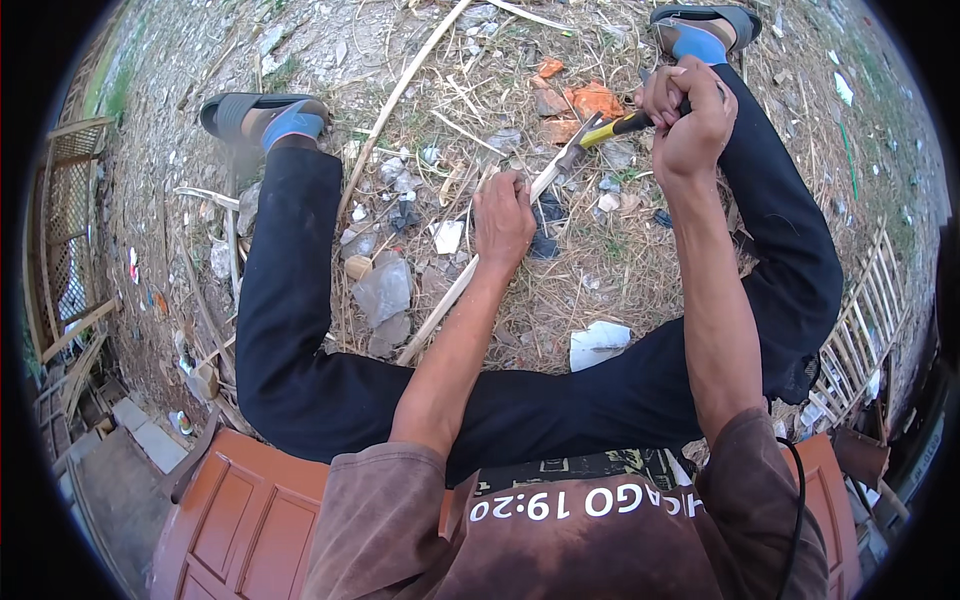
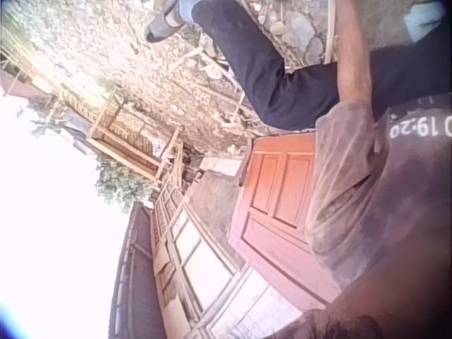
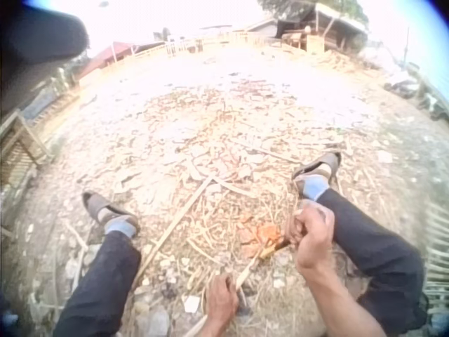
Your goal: The person strips layers from bamboo strips using a knife and a hammer to split and thin the material while sitting on the ground.
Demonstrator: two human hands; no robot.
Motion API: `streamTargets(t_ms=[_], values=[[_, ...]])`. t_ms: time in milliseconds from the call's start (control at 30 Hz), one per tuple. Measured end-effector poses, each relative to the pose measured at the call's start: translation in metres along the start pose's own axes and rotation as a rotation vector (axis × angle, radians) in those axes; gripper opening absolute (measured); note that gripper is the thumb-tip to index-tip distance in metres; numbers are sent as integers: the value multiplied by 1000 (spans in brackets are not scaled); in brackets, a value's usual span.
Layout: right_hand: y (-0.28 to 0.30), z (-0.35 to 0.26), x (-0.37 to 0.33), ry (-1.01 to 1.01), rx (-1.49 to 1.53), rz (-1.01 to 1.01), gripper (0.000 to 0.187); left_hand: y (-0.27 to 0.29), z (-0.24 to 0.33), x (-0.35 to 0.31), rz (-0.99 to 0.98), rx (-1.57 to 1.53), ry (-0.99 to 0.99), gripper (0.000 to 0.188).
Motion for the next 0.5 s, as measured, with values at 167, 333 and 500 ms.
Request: streamTargets(t_ms=[167, 333, 500], values=[[-32, -1, -74, 199, -290, -147, 26, 3, -5, 1, 147, -15, 27, 16], [-67, 22, -133, 688, -389, -390, 24, -8, -23, -9, 132, -463, 215, 21], [-36, 5, -62, 187, -256, -231, 27, 0, -16, 0, 189, -343, 174, 17]])
Point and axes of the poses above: each hand's wrist, its own x-axis towards the middle knuckle, its own y-axis out of the back of the hand, z = x × y, the point moved 3 cm from there along x, towards the middle knuckle, and after that the axes turned 12 degrees about z, right-handed, at the moved point
